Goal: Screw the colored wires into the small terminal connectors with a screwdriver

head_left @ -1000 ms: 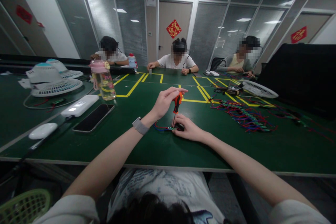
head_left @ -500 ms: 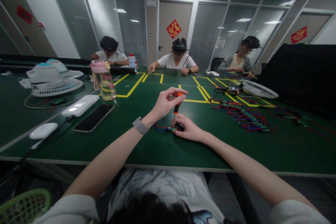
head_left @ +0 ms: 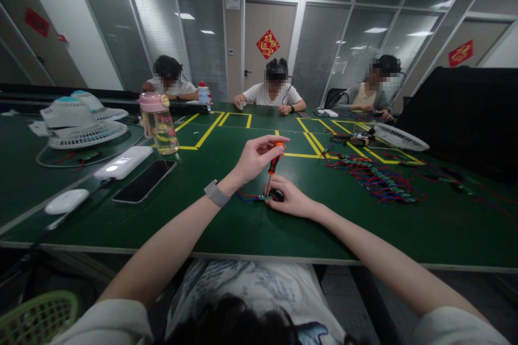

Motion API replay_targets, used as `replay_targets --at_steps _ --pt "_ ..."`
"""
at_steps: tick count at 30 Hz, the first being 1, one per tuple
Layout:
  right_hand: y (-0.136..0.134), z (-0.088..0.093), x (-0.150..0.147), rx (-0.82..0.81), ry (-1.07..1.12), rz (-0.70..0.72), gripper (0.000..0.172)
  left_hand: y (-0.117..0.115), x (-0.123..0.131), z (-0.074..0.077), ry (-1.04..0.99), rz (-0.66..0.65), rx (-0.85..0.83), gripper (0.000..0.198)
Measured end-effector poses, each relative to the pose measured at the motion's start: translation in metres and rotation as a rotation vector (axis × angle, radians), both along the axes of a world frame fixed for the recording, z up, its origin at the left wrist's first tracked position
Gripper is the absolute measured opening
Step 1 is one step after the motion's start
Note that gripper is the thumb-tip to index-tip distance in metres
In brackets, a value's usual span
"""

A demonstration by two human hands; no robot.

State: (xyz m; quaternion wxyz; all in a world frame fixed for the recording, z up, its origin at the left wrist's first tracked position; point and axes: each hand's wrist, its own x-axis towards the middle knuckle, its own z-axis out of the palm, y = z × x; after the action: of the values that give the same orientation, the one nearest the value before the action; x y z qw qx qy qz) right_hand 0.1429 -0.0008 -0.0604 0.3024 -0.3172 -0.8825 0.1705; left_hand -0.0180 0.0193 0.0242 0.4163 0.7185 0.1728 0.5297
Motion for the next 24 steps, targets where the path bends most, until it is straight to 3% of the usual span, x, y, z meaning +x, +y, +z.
replay_targets --at_steps 5,12,20,24 --pt "0.0007 -0.0005 0.0003 -0.003 -0.004 0.001 0.012 0.0007 -0.0009 0.0006 0.030 0.082 0.062 0.021" --pt "0.0004 0.0005 -0.0005 -0.003 -0.005 0.006 0.010 0.0054 0.0013 -0.0022 -0.091 -0.119 -0.161 0.029" --pt "0.0005 0.0006 0.0001 0.001 -0.007 0.007 0.010 -0.0006 0.0001 0.0017 -0.014 0.094 0.022 0.020" --pt "0.0005 0.0006 0.0003 0.001 -0.013 0.003 0.010 -0.0008 -0.0008 0.0024 -0.002 0.117 0.062 0.017"
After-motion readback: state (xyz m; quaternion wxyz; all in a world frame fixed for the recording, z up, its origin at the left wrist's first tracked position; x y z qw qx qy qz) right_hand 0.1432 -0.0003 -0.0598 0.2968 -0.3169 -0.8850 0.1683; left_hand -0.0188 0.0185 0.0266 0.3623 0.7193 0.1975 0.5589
